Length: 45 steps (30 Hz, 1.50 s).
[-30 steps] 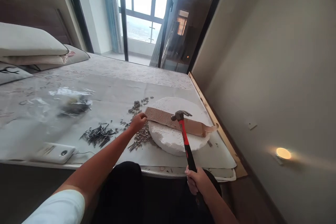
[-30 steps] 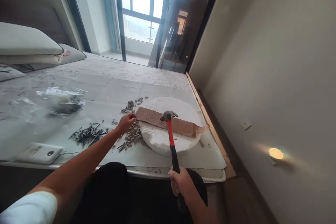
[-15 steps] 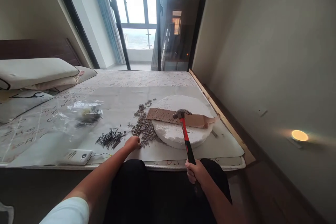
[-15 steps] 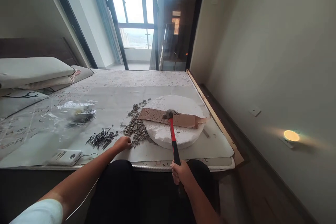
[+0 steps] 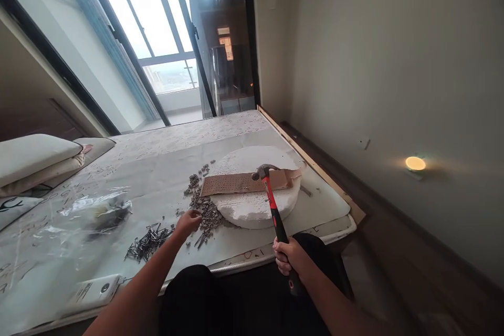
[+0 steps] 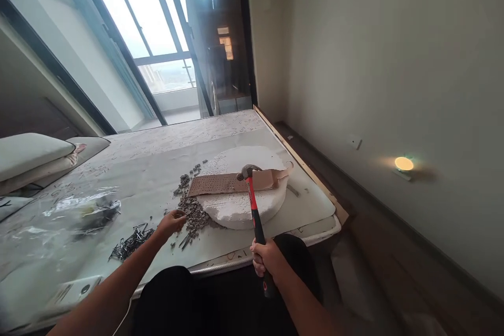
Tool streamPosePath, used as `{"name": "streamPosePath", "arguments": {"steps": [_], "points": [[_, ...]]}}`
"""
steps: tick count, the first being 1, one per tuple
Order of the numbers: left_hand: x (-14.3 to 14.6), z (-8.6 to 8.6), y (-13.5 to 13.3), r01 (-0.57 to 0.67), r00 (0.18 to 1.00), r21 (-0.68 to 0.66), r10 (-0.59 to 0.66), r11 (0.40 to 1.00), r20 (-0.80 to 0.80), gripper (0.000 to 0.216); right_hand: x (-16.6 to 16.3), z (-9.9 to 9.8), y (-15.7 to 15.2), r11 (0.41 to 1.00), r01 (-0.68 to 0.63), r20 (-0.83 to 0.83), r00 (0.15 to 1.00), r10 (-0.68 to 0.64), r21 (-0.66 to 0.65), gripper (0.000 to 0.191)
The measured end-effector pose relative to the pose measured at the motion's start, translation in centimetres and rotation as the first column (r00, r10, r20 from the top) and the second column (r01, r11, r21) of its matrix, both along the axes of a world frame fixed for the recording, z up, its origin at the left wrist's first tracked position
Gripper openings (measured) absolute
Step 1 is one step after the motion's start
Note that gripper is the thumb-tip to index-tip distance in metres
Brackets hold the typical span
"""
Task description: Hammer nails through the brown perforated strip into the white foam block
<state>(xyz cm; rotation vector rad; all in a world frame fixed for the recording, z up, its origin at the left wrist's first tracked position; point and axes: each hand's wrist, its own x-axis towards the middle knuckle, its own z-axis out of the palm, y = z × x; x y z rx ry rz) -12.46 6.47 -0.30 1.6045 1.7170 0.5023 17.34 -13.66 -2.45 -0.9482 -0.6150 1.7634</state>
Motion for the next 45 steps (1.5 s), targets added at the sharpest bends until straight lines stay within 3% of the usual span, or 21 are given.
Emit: {"name": "streamPosePath", "arguments": {"steps": [2,4,7,10,16,22,32,38,45], "points": [[1.7,2.0,0.7,0.037,0.966,-0.010,-0.033,0.999,0.256,0.048,0.1,0.2,0.1,1.000,-0.006,-0.008,1.000,0.006,0.000,0.031],[3.9,3.7,1.5,0.086,0.908,-0.009,-0.074,0.996,0.413,0.064,0.2,0.3,0.1,1.000,-0.008,-0.023,1.000,0.008,-0.008,0.031],[7.7,5.3,2.6,0.134,0.847,-0.019,-0.104,0.991,0.521,0.061,0.3,0.3,0.2,1.000,-0.002,-0.045,0.999,0.000,-0.025,0.028],[11.8,5.5,3.9,0.185,0.836,0.001,-0.158,0.983,0.526,0.049,0.3,0.3,0.2,0.999,0.015,-0.064,0.998,-0.017,-0.037,0.025],[17.4,2.8,6.5,0.276,0.917,0.155,-0.308,0.949,0.255,0.045,0.9,0.6,0.4,1.000,0.013,-0.073,0.997,-0.015,-0.026,0.029],[18.2,0.4,7.3,0.326,0.940,0.291,-0.342,0.900,0.004,0.045,1.2,0.5,0.6,0.999,0.034,-0.113,0.993,-0.035,-0.014,0.029],[18.5,0.1,6.7,0.463,0.881,0.381,-0.368,0.800,-0.298,0.043,1.3,1.0,0.6,0.999,0.022,-0.100,0.995,-0.025,-0.034,0.024],[18.7,0.1,6.0,0.498,0.857,0.393,-0.369,0.773,-0.360,0.039,1.1,1.0,0.6,0.998,0.033,-0.071,0.997,-0.036,-0.046,0.025],[18.8,-0.9,5.0,0.482,0.863,0.442,-0.321,0.756,-0.390,0.038,1.3,1.7,0.5,0.998,0.034,0.148,0.989,-0.025,-0.062,0.031]]}}
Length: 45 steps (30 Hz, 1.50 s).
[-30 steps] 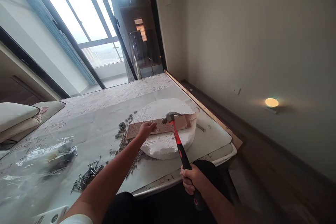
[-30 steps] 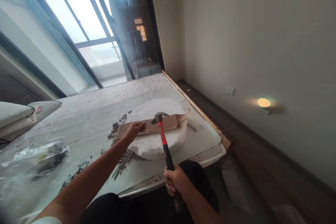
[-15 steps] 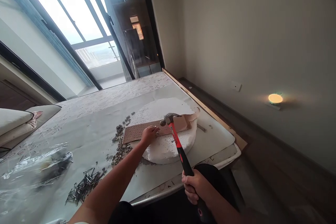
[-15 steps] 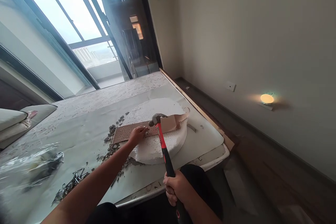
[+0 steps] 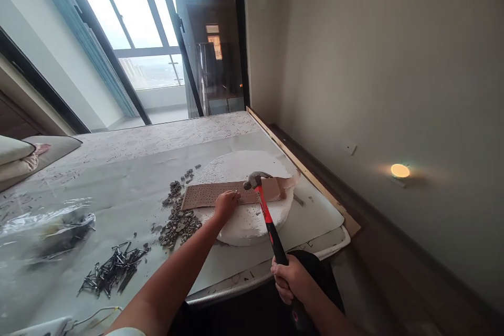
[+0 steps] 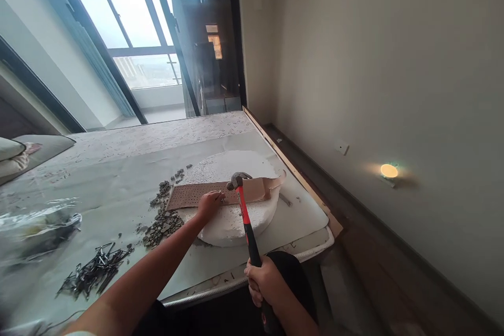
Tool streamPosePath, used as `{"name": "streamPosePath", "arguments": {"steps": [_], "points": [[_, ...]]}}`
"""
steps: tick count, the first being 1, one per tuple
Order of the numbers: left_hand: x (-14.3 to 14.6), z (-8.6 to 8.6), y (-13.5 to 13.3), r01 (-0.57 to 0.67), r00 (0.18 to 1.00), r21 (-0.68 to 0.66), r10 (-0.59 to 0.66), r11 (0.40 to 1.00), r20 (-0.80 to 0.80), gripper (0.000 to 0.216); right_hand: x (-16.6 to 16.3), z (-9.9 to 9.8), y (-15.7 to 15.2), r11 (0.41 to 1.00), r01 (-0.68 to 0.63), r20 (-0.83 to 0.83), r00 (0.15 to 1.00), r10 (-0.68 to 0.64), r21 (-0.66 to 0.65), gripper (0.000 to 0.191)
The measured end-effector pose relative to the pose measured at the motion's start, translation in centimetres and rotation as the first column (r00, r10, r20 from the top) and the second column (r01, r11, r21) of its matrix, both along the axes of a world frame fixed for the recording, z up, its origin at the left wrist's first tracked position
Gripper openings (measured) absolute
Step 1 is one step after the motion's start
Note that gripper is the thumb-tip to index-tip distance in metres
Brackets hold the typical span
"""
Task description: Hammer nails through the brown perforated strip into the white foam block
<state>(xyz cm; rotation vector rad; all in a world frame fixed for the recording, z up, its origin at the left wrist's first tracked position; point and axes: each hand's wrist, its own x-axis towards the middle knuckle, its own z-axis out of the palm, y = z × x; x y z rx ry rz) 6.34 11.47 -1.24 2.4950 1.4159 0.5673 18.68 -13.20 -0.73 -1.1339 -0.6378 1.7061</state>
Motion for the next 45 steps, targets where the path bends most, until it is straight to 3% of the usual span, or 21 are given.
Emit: {"name": "streamPosePath", "arguments": {"steps": [6,9,12,15,19,25,30,35,40,45], "points": [[0.3,-0.5,-0.7,0.001,1.000,-0.014,-0.001,1.000,0.019,0.035,2.9,3.8,0.0,0.998,-0.058,0.358,0.932,0.060,-0.017,0.020],[0.3,-0.6,-0.9,-0.016,0.998,-0.038,0.019,0.999,0.062,0.036,4.1,6.8,0.1,0.990,-0.128,0.460,0.877,0.139,-0.057,0.016],[0.2,-0.9,-0.9,-0.024,0.994,-0.062,0.031,0.998,0.103,0.038,4.3,8.5,0.2,0.995,-0.097,0.528,0.843,0.102,-0.037,0.014],[-0.1,-1.4,-0.8,-0.001,0.991,-0.051,0.008,0.999,0.130,0.037,3.9,7.9,0.6,0.995,-0.082,0.551,0.828,0.100,-0.057,0.013],[-0.4,-1.8,-0.9,-0.005,0.985,-0.049,0.013,0.999,0.171,0.037,3.4,6.4,1.4,0.974,-0.151,0.570,0.791,0.222,-0.171,0.017],[-0.6,-1.8,-1.1,0.033,0.965,-0.078,-0.012,0.996,0.262,0.037,3.7,8.1,1.8,0.989,-0.132,0.616,0.775,0.142,-0.063,0.015],[-0.6,-2.0,-1.1,0.020,0.962,-0.081,0.003,0.997,0.273,0.035,3.8,7.7,2.0,0.957,-0.174,0.625,0.726,0.285,-0.234,0.015],[-0.6,-2.0,-1.1,0.056,0.963,-0.063,-0.037,0.996,0.266,0.036,3.8,8.3,2.1,0.991,-0.106,0.685,0.716,0.133,-0.082,0.013],[-0.7,-1.7,-1.1,0.024,0.972,-0.068,-0.007,0.997,0.233,0.034,3.1,7.8,2.3,0.969,-0.107,0.688,0.688,0.232,-0.221,0.013],[-0.6,-1.4,-1.2,0.029,0.979,-0.036,-0.021,0.999,0.202,0.037,3.3,8.0,2.4,0.993,-0.091,0.677,0.727,0.119,-0.076,0.013]]}}
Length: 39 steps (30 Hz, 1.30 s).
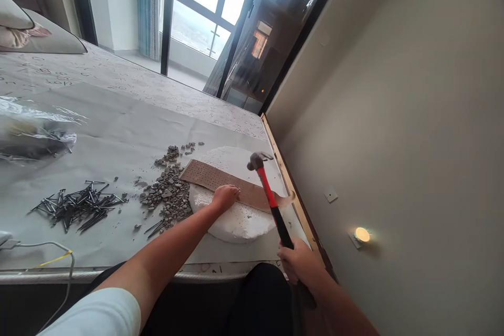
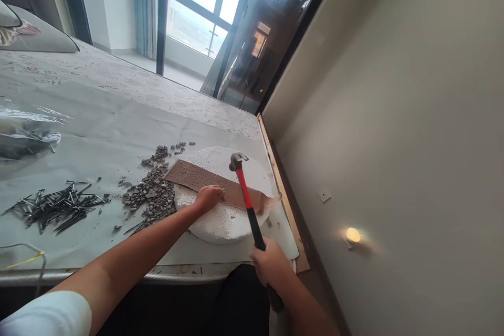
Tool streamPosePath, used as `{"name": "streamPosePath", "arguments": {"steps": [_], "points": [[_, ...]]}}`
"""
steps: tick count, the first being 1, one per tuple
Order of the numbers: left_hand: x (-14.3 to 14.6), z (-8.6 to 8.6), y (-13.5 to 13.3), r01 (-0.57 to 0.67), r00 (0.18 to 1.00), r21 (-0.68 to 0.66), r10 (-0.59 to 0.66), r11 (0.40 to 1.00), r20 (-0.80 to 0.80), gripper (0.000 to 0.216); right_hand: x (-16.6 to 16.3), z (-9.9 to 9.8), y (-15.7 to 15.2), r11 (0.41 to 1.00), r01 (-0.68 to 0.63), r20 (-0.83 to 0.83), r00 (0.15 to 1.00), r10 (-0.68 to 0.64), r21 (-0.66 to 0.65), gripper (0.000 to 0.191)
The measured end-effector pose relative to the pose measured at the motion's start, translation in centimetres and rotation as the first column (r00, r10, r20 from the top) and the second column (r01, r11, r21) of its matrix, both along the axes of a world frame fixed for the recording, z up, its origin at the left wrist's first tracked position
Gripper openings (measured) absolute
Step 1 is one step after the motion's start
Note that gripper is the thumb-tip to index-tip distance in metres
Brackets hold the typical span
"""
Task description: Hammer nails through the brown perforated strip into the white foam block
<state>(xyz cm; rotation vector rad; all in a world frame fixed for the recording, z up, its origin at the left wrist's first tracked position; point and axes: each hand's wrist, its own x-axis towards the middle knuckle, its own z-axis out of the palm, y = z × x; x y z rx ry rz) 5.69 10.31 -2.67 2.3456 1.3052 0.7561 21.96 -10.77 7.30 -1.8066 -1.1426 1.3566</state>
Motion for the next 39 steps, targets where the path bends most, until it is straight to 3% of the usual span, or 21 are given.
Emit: {"name": "streamPosePath", "arguments": {"steps": [2,7,12,17,22,28,33,39], "points": [[0.1,0.1,0.0,-0.008,1.000,0.004,0.008,1.000,-0.027,0.038,-0.1,-0.1,-0.1,1.000,0.019,-0.001,1.000,-0.019,0.007,0.013],[0.2,0.1,0.0,-0.025,0.999,-0.023,0.024,0.999,-0.046,0.034,0.1,-1.0,-0.2,0.990,-0.001,0.048,0.999,0.008,-0.138,0.012],[0.2,0.0,0.0,-0.002,0.998,0.023,0.003,1.000,-0.060,0.039,0.7,-0.9,0.1,1.000,-0.009,0.014,1.000,0.009,0.009,0.013],[0.2,-0.2,0.2,-0.023,0.997,0.013,0.024,1.000,-0.078,0.038,0.2,-1.5,0.3,0.991,-0.063,0.015,0.998,0.065,-0.114,0.012],[0.2,-0.2,0.2,0.021,0.999,0.021,-0.020,1.000,-0.036,0.037,0.2,-1.4,0.3,1.000,-0.021,0.025,0.999,0.020,0.020,0.011],[0.1,-0.4,0.3,0.008,0.998,0.005,-0.008,1.000,-0.057,0.036,0.0,-1.9,0.2,0.996,-0.042,-0.022,0.999,0.040,-0.083,0.011],[0.1,-0.2,0.3,0.021,1.000,0.002,-0.021,1.000,-0.003,0.035,0.3,-1.5,0.3,1.000,-0.012,-0.067,0.998,0.012,0.000,0.011],[-0.9,0.8,0.9,-0.010,0.982,-0.092,0.027,0.996,0.187,0.023,-0.2,-3.3,-0.1,0.992,-0.052,-0.052,0.998,0.046,-0.115,0.013]]}}
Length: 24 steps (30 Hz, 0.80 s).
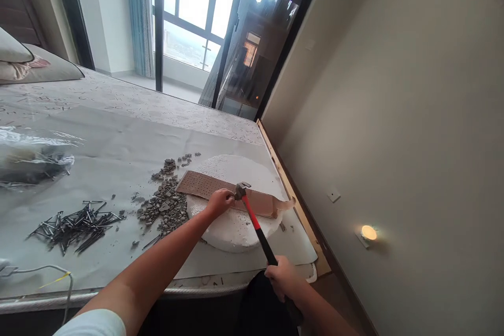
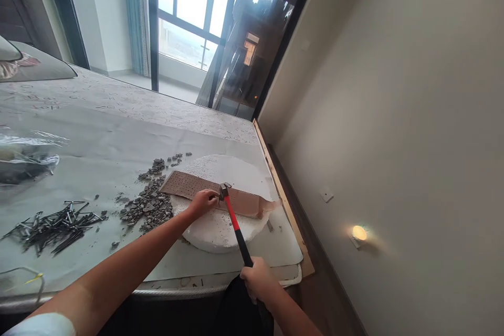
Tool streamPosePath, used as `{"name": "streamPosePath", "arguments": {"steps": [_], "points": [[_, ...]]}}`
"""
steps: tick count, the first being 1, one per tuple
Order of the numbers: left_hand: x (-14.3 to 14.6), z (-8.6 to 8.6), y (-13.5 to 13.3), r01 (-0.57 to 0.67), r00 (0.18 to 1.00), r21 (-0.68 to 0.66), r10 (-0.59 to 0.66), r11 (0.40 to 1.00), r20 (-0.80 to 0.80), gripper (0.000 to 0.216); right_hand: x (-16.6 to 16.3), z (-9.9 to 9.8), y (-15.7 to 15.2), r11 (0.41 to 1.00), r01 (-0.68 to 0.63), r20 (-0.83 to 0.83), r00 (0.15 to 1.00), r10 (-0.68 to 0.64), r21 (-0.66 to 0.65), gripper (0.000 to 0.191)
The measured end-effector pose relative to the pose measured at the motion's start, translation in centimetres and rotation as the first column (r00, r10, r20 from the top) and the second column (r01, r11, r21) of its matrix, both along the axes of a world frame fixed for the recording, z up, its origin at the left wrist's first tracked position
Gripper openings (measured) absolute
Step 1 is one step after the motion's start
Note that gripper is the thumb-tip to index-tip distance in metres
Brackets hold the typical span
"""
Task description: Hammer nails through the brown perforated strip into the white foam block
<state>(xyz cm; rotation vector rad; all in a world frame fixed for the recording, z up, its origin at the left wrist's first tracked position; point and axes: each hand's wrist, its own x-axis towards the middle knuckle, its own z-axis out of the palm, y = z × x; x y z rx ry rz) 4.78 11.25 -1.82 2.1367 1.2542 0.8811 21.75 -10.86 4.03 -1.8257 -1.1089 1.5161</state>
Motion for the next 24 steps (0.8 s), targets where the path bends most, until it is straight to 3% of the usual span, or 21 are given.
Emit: {"name": "streamPosePath", "arguments": {"steps": [5,9,11,14,16,18,21,24], "points": [[-0.4,0.7,0.9,-0.095,0.957,-0.147,0.131,0.985,0.259,0.024,0.4,0.7,0.3,0.992,0.015,-0.015,1.000,-0.013,0.125,0.013],[-1.6,2.1,1.1,-0.106,0.914,-0.179,0.166,0.978,0.370,0.024,0.0,0.3,0.4,1.000,0.019,-0.018,1.000,-0.019,0.014,0.013],[-3.5,3.0,0.8,-0.122,0.906,-0.140,0.168,0.983,0.389,0.025,-0.2,-0.5,0.2,1.000,0.016,-0.028,0.999,-0.016,-0.013,0.013],[-8.3,3.9,0.1,-0.243,0.897,-0.074,0.253,0.967,0.362,0.027,-0.3,-1.7,-0.5,0.997,0.037,-0.098,0.995,-0.031,0.067,0.013],[-12.1,3.8,-0.6,-0.360,0.894,-0.052,0.361,0.931,0.267,0.027,-0.4,-2.6,-1.3,0.995,0.051,-0.188,0.982,-0.034,0.087,0.016],[-15.8,3.2,-1.7,-0.409,0.910,-0.035,0.410,0.912,0.064,0.025,-0.7,-3.7,-2.3,0.995,0.061,-0.294,0.955,-0.035,0.080,0.021],[-19.3,1.1,-3.8,-0.322,0.908,-0.078,0.284,0.944,-0.310,0.017,-1.2,-5.4,-3.6,0.991,0.102,-0.447,0.893,-0.054,0.084,0.026],[-20.3,-1.3,-5.8,-0.277,0.819,-0.178,0.135,0.944,-0.558,0.011,-1.3,-6.4,-4.1,0.987,0.135,-0.562,0.824,-0.064,0.085,0.028]]}}
